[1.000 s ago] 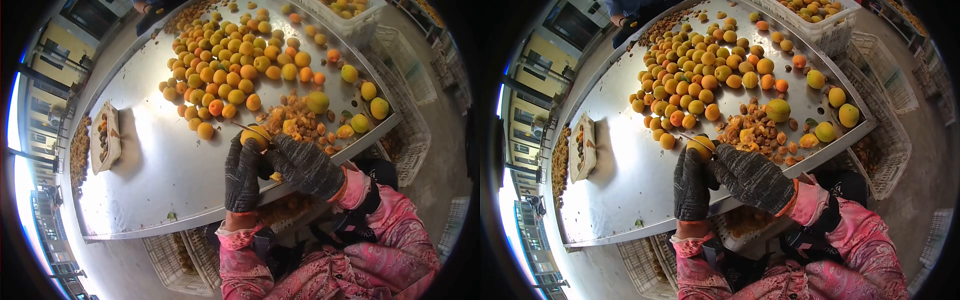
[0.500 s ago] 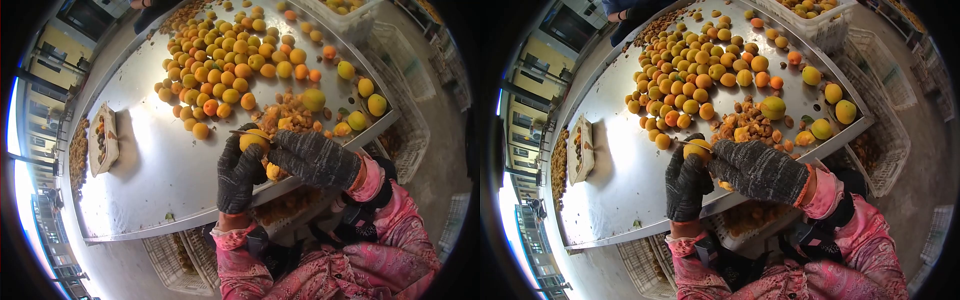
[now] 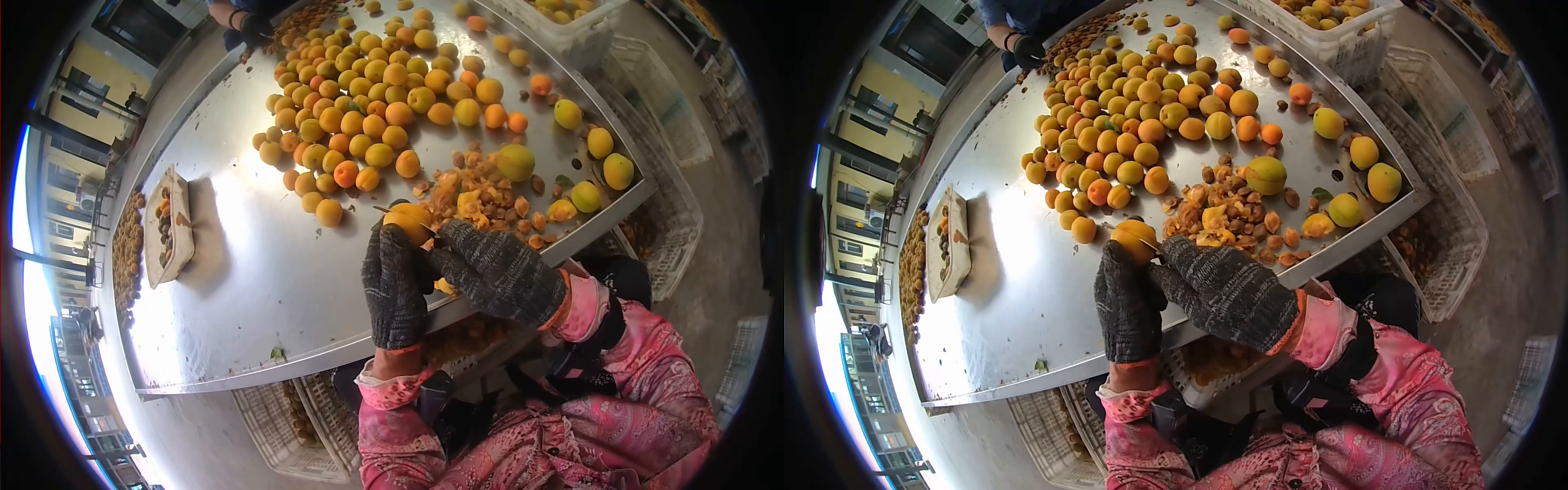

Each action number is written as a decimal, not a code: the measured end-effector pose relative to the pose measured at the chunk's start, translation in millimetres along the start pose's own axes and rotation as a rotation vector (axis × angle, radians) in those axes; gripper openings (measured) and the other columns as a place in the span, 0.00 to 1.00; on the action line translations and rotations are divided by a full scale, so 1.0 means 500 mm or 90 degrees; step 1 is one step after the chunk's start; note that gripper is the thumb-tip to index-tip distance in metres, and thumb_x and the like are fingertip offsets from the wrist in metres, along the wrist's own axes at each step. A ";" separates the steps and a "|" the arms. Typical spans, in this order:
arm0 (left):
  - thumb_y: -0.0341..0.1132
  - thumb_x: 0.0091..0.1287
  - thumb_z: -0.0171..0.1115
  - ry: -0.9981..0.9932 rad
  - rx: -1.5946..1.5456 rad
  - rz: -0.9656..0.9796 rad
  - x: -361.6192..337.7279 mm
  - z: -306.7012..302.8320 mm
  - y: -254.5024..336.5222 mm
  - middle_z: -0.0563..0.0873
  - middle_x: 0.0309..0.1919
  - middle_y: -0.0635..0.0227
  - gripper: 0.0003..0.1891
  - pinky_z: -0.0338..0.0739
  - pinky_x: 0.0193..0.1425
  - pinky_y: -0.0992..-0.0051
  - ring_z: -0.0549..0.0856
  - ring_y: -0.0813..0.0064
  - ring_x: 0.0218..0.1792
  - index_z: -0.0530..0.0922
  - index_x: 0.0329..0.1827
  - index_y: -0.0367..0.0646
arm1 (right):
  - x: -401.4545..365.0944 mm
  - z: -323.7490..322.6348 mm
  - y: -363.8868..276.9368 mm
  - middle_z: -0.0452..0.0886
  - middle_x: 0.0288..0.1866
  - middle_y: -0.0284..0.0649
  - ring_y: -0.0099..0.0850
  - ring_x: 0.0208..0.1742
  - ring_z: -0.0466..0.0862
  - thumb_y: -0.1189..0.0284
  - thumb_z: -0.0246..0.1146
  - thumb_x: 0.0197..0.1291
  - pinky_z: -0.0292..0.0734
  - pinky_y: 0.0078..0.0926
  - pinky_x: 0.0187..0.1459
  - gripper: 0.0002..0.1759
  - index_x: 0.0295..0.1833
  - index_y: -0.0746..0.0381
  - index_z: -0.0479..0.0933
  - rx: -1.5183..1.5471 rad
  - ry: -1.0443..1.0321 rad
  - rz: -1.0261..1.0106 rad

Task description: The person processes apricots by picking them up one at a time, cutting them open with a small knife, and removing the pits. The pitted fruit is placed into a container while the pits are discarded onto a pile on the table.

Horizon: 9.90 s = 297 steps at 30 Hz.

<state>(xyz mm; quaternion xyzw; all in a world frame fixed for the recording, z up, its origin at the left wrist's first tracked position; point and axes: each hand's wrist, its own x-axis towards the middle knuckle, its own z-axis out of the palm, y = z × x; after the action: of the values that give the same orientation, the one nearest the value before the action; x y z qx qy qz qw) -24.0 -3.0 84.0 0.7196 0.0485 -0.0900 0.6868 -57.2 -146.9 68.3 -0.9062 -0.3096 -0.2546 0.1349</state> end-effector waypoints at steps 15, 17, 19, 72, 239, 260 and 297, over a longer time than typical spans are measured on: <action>0.52 0.68 0.48 0.005 -0.088 0.063 -0.002 0.012 -0.001 0.79 0.32 0.64 0.25 0.65 0.19 0.83 0.71 0.83 0.16 0.70 0.52 0.36 | 0.013 -0.036 0.051 0.74 0.51 0.53 0.44 0.49 0.77 0.72 0.55 0.54 0.73 0.37 0.49 0.21 0.55 0.65 0.71 0.043 -0.036 -0.063; 0.44 0.69 0.50 -0.029 -0.124 0.048 -0.003 0.006 0.003 0.78 0.29 0.67 0.20 0.67 0.22 0.83 0.72 0.85 0.20 0.70 0.54 0.37 | 0.013 -0.043 0.053 0.73 0.51 0.54 0.43 0.49 0.77 0.72 0.55 0.54 0.73 0.37 0.49 0.21 0.55 0.65 0.71 0.060 -0.072 -0.074; 0.45 0.69 0.50 -0.025 -0.113 0.022 -0.007 0.002 0.008 0.77 0.27 0.68 0.19 0.67 0.22 0.83 0.72 0.85 0.19 0.70 0.52 0.37 | 0.009 -0.041 0.035 0.73 0.51 0.54 0.44 0.50 0.77 0.72 0.55 0.54 0.74 0.37 0.48 0.21 0.55 0.66 0.71 -0.003 -0.097 -0.060; 0.49 0.64 0.53 -0.177 -0.191 -0.064 0.023 -0.033 -0.040 0.80 0.27 0.62 0.21 0.72 0.27 0.75 0.77 0.73 0.22 0.74 0.44 0.37 | 0.054 -0.094 0.071 0.80 0.41 0.40 0.26 0.43 0.79 0.65 0.68 0.51 0.74 0.25 0.46 0.25 0.54 0.62 0.72 0.793 -0.093 0.448; 0.44 0.60 0.62 -0.348 0.128 0.085 -0.081 -0.047 0.012 0.83 0.40 0.63 0.23 0.74 0.47 0.71 0.81 0.70 0.42 0.74 0.55 0.39 | 0.013 -0.028 0.112 0.77 0.41 0.48 0.43 0.43 0.79 0.66 0.62 0.54 0.73 0.37 0.46 0.19 0.48 0.64 0.70 0.326 -0.021 0.325; 0.30 0.60 0.57 -0.049 0.023 0.091 0.155 -0.041 -0.019 0.82 0.33 0.62 0.13 0.75 0.40 0.74 0.82 0.72 0.32 0.73 0.47 0.37 | 0.008 -0.030 0.097 0.76 0.48 0.51 0.42 0.47 0.79 0.74 0.60 0.56 0.74 0.35 0.48 0.16 0.51 0.68 0.73 0.380 0.074 0.304; 0.44 0.66 0.53 -0.059 -0.149 0.129 0.020 -0.027 0.005 0.78 0.47 0.56 0.25 0.73 0.53 0.72 0.79 0.68 0.48 0.66 0.59 0.33 | 0.036 -0.040 0.009 0.75 0.53 0.48 0.40 0.48 0.78 0.73 0.57 0.55 0.74 0.34 0.46 0.20 0.56 0.58 0.74 0.032 0.041 0.005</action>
<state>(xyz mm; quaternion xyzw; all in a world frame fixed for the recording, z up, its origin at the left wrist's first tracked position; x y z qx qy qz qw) -13.0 9.9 84.9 0.6308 -0.0457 -0.0472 0.7732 -49.5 -149.7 94.4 -0.8949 -0.3081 -0.2752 0.1688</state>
